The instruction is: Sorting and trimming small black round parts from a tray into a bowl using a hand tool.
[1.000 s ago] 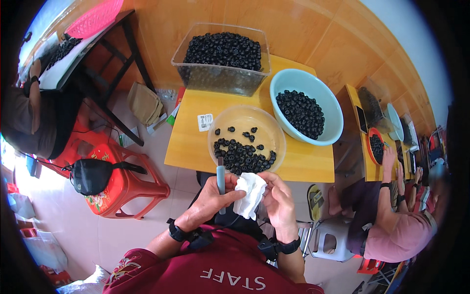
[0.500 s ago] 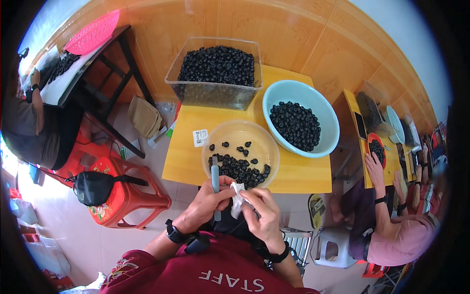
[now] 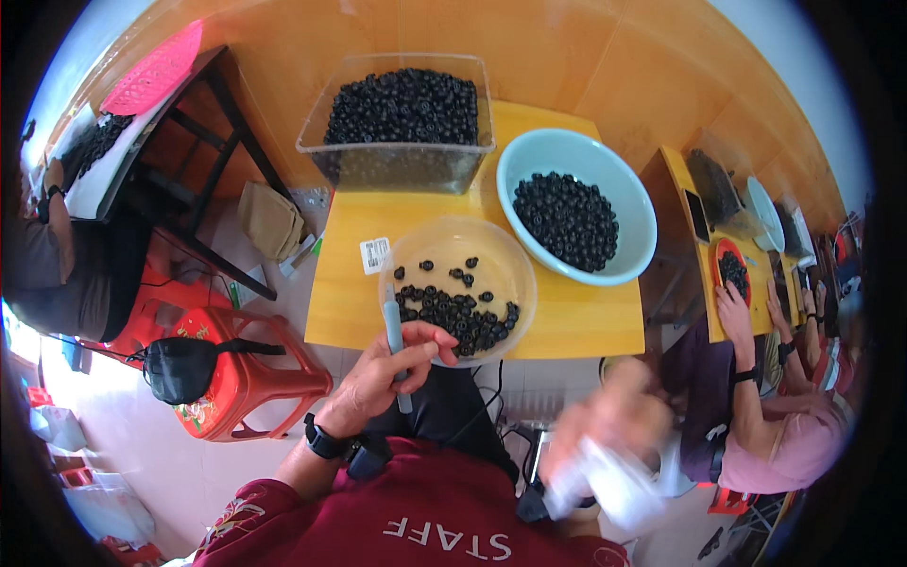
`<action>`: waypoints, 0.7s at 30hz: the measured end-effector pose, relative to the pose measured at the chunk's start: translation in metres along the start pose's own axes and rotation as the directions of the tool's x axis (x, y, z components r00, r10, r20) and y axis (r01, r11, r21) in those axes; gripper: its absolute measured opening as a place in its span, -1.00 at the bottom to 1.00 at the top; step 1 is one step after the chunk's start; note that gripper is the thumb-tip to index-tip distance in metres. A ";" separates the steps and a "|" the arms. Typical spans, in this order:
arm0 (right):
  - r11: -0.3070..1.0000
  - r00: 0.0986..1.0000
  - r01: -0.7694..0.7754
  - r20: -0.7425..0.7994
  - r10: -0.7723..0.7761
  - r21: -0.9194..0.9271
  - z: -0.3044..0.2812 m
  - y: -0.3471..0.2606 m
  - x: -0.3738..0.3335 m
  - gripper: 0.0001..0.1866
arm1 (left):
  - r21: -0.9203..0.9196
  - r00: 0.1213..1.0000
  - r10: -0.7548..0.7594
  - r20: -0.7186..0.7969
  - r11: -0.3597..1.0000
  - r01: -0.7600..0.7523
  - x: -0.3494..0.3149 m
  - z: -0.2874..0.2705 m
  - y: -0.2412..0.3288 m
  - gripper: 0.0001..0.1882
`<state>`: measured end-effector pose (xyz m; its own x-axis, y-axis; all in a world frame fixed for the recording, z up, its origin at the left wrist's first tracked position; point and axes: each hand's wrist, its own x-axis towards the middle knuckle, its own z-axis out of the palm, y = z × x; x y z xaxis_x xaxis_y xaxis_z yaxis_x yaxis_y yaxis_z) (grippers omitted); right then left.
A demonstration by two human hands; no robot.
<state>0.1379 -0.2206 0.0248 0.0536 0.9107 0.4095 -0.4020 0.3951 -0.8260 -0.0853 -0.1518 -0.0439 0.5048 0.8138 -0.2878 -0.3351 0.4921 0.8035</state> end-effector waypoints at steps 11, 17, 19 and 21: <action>0.939 0.974 0.178 -0.082 -0.210 -0.293 0.104 -0.069 0.010 -0.73 | 0.037 0.999 -0.020 -0.031 0.999 0.021 -0.005 -0.002 -0.012 -0.84; 0.791 0.793 0.600 0.216 -0.569 -0.120 0.092 -0.061 0.022 -0.68 | 0.072 0.999 -0.002 -0.041 0.997 0.005 -0.003 0.003 -0.011 -0.84; 0.987 0.988 0.154 0.008 -0.154 -0.053 0.109 -0.064 0.015 -0.72 | 0.066 0.994 0.010 -0.106 0.998 -0.003 -0.005 -0.004 -0.016 -0.83; 0.855 0.857 0.514 0.082 -0.509 -0.066 0.107 -0.047 0.033 -0.82 | 0.075 0.996 -0.004 -0.093 0.997 0.011 -0.007 0.002 -0.014 -0.83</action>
<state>0.0602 -0.2219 0.1185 0.1757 0.5698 0.8028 -0.2560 0.8138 -0.5216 -0.0823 -0.1653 -0.0520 0.4301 0.8370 -0.3384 -0.2687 0.4765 0.8371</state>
